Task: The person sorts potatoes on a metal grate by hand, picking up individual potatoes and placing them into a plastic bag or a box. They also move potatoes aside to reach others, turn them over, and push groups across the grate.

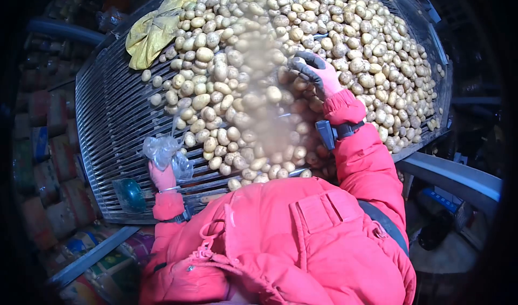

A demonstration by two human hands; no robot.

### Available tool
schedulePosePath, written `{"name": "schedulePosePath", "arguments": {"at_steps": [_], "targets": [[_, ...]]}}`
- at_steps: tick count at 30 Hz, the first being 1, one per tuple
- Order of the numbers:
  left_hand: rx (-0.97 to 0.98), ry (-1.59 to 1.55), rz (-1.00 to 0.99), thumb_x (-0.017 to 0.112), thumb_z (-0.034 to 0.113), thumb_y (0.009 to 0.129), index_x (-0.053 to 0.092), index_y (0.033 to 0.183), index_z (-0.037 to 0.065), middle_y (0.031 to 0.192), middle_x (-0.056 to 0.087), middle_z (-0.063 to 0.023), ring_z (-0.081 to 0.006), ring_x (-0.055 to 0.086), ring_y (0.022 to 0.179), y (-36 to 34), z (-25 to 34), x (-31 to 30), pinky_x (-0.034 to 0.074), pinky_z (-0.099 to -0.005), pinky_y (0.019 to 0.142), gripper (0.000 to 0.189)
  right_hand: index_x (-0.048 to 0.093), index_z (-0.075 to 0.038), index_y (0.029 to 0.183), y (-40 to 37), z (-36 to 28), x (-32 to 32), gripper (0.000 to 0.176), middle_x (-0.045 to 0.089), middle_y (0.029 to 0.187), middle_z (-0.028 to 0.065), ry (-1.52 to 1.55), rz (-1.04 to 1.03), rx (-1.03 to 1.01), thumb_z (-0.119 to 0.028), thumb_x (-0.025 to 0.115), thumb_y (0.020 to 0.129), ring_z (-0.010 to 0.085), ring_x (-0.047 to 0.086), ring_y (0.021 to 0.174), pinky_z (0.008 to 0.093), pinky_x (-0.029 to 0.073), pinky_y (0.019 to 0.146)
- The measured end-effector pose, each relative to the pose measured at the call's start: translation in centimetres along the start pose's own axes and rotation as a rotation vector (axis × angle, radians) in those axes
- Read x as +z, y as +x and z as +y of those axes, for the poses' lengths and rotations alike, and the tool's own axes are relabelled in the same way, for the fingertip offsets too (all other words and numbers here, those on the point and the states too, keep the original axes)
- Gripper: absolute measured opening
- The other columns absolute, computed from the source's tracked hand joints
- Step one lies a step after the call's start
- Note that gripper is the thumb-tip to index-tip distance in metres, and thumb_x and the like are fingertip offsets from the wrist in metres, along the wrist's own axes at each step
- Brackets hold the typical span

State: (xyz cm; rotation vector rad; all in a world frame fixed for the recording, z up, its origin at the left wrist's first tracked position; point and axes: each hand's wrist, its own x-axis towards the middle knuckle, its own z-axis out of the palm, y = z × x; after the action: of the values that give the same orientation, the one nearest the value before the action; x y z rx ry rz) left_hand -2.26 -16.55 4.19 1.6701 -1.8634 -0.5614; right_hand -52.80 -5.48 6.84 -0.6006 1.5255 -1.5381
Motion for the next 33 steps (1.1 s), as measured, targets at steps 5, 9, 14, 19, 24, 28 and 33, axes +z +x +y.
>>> {"name": "schedulePosePath", "arguments": {"at_steps": [5,9,14,19,24,28,33], "targets": [[0.138,0.104,-0.073,0.075,0.013,0.071,0.059,0.116,0.003,0.116,0.057,-0.0176,-0.0357,0.054,0.107,-2.7,-1.2,1.3,0.042,-0.0430,0.093,0.049,0.048,-0.002,0.131,-5.2,-1.7,-1.2,0.048,0.061,0.116,0.0072,0.327,-0.088,0.104,-0.022,0.063,0.089,0.0171,0.058,0.107,0.0292,0.049,0.086],[0.251,0.098,-0.161,0.073,0.013,0.072,0.059,0.115,0.002,0.116,0.058,-0.0172,-0.0353,0.055,0.108,-4.6,2.3,2.9,0.042,-0.0413,0.094,0.046,0.053,-0.005,0.125,-11.2,2.2,-3.5,0.043,0.064,0.106,0.0067,0.347,-0.198,-0.067,-0.031,0.060,0.091,0.0175,0.063,0.091,0.0288,0.050,0.068],[0.241,0.172,-0.425,0.069,0.015,0.075,0.048,0.127,-0.002,0.130,0.045,-0.0263,-0.0428,0.043,0.121,-10.2,2.5,5.7,0.034,-0.0441,0.103,0.059,0.054,-0.005,0.123,-22.8,8.3,-6.5,0.043,0.063,0.101,0.0055,0.427,0.047,0.071,-0.036,0.057,0.093,0.0183,0.060,0.084,0.0288,0.049,0.068],[0.193,0.161,-0.408,0.066,0.012,0.074,0.043,0.130,-0.007,0.134,0.039,-0.0296,-0.0443,0.040,0.124,-10.1,0.5,6.8,0.032,-0.0438,0.106,0.064,0.056,-0.003,0.105,-32.8,10.6,-13.9,0.027,0.059,0.091,0.0085,0.568,0.461,0.099,-0.027,0.054,0.093,0.0197,0.055,0.076,0.0293,0.046,0.065],[0.178,0.242,-0.358,0.065,0.010,0.074,0.045,0.127,-0.007,0.125,0.045,-0.0278,-0.0441,0.044,0.118,-10.3,2.4,7.2,0.034,-0.0447,0.104,0.059,0.054,-0.001,0.110,-43.5,18.5,-29.4,0.042,0.064,0.097,0.0137,1.195,1.079,-0.048,-0.039,0.045,0.095,0.0262,0.061,0.087,0.0362,0.054,0.075],[0.241,0.181,-0.276,0.065,0.010,0.074,0.048,0.122,-0.007,0.121,0.046,-0.0274,-0.0440,0.045,0.115,-10.2,1.0,8.1,0.034,-0.0452,0.102,0.054,0.055,-0.005,0.097,-44.3,24.0,-30.3,0.029,0.062,0.080,0.0122,0.866,1.258,0.218,-0.034,0.048,0.096,0.0253,0.062,0.067,0.0336,0.055,0.061],[0.183,0.028,-0.264,0.065,0.007,0.076,0.054,0.117,-0.005,0.119,0.051,-0.0257,-0.0415,0.048,0.112,-9.9,-0.9,7.3,0.037,-0.0443,0.100,0.044,0.056,-0.007,0.091,-34.6,17.1,-21.3,0.026,0.057,0.067,0.0046,0.651,0.779,0.343,-0.033,0.054,0.093,0.0166,0.056,0.054,0.0294,0.048,0.049]]}}
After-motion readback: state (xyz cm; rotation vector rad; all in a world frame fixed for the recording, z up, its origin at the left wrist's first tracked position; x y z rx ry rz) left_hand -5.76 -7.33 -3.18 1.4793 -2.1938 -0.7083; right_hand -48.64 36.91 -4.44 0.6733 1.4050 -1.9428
